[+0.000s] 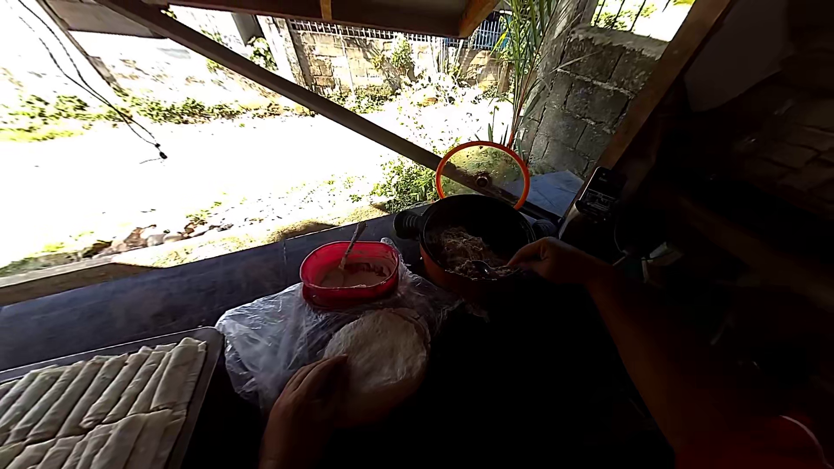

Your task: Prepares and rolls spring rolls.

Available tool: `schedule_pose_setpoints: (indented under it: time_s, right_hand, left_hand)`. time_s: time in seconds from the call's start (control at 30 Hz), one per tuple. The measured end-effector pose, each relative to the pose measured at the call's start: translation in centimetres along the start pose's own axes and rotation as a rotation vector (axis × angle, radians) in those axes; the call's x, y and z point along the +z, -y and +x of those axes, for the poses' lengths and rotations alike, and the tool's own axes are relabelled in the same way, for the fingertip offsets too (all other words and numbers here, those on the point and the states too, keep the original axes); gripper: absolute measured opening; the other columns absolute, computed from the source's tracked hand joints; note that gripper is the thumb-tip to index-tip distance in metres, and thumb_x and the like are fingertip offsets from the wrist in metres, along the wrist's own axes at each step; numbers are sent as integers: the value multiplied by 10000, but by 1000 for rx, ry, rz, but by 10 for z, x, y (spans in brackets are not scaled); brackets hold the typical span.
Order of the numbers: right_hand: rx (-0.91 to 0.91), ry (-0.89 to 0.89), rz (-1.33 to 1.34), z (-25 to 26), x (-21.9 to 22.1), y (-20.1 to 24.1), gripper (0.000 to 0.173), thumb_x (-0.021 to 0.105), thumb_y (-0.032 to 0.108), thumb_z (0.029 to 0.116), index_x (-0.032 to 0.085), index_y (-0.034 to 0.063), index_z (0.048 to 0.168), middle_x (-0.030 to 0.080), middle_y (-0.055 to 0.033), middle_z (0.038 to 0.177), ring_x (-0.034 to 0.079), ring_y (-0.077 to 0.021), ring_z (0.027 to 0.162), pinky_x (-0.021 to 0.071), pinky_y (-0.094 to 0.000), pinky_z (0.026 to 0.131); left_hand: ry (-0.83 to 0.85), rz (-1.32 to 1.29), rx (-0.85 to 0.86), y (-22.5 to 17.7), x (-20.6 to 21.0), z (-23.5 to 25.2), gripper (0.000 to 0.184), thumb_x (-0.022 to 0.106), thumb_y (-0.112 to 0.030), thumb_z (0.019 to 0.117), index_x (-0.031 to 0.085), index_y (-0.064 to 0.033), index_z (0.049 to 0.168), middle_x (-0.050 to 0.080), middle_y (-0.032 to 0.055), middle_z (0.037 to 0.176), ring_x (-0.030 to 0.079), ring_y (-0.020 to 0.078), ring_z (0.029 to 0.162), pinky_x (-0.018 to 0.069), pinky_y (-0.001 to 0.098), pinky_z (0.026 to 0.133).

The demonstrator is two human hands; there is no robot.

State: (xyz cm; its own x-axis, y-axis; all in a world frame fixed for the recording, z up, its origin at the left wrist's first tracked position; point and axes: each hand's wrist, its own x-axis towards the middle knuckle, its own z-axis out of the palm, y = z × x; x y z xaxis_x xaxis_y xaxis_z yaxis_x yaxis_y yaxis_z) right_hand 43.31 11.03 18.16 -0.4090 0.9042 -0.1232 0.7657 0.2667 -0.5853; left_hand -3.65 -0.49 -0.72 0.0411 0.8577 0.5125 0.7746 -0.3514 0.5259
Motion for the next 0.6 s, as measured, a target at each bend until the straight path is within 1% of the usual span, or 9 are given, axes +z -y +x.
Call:
schedule_pose_setpoints:
  time_s: [0.07, 0.17, 0.2, 0.3, 0.4, 0.5, 0.53, 0.6]
  right_hand:
    - [8, 12, 49, 1, 2, -3, 239, 540, 151, 1063, 758, 100, 1146, 743, -17, 994, 657, -24, 883, 534, -255, 844]
    - [8, 2, 107, 5, 8, -7, 232, 544, 147, 1053, 761, 102, 1121, 713, 1, 899, 597, -17, 759, 503, -236, 742]
    - [9, 4, 121, 6, 8, -7, 232, 544, 146, 1051, 764, 106, 1115, 706, 7, 881, 586, -19, 739, 495, -237, 722]
    - [19, 15, 143, 8, 7, -7, 233, 542, 140, 1053, 765, 104, 1113, 708, 9, 882, 590, -19, 743, 498, -236, 724]
    - [43, 13, 214, 7, 5, -9, 226, 545, 130, 1051, 761, 93, 1106, 683, 14, 830, 552, -19, 679, 477, -223, 669]
    - [97, 3, 367, 4, 1, -10, 221, 538, 116, 1059, 745, 67, 1119, 583, 26, 736, 427, -21, 547, 369, -193, 513]
    - [110, -8, 410, 3, 0, -11, 220, 537, 110, 1059, 741, 58, 1121, 580, 27, 730, 416, -20, 537, 357, -187, 500]
    - [118, -35, 433, 1, -2, -13, 218, 535, 99, 1059, 738, 53, 1124, 593, 22, 739, 421, -21, 545, 362, -182, 511]
  left_hand:
    - [6, 2, 0, 0, -1, 0, 298, 600, -353, 961, 765, -150, 1105, 754, 8, 1096, 690, 144, 1086, 549, 354, 969]
    - [7, -2, -1, 0, -1, 0, 292, 604, -350, 960, 766, -153, 1102, 753, 2, 1099, 690, 139, 1085, 548, 348, 971]
    - [9, -6, 0, -1, -1, 0, 289, 601, -341, 961, 765, -151, 1104, 753, 3, 1101, 689, 140, 1085, 548, 350, 970]
    - [10, -10, 4, -1, -2, 0, 291, 599, -335, 963, 764, -144, 1109, 753, 9, 1101, 689, 138, 1084, 548, 349, 968]
    - [-1, -12, 2, 0, -1, 0, 291, 603, -340, 956, 763, -145, 1100, 755, 1, 1092, 690, 135, 1073, 549, 344, 965]
    - [0, -8, 0, -1, -1, 0, 291, 602, -344, 958, 764, -147, 1099, 754, -1, 1095, 689, 134, 1075, 548, 345, 964]
    - [0, -7, 1, -1, -1, 0, 291, 600, -344, 959, 763, -148, 1101, 753, 2, 1097, 689, 136, 1076, 549, 348, 962]
    - [-2, -3, 3, -1, -1, 0, 291, 600, -344, 956, 762, -152, 1102, 752, 1, 1095, 689, 136, 1076, 551, 352, 961]
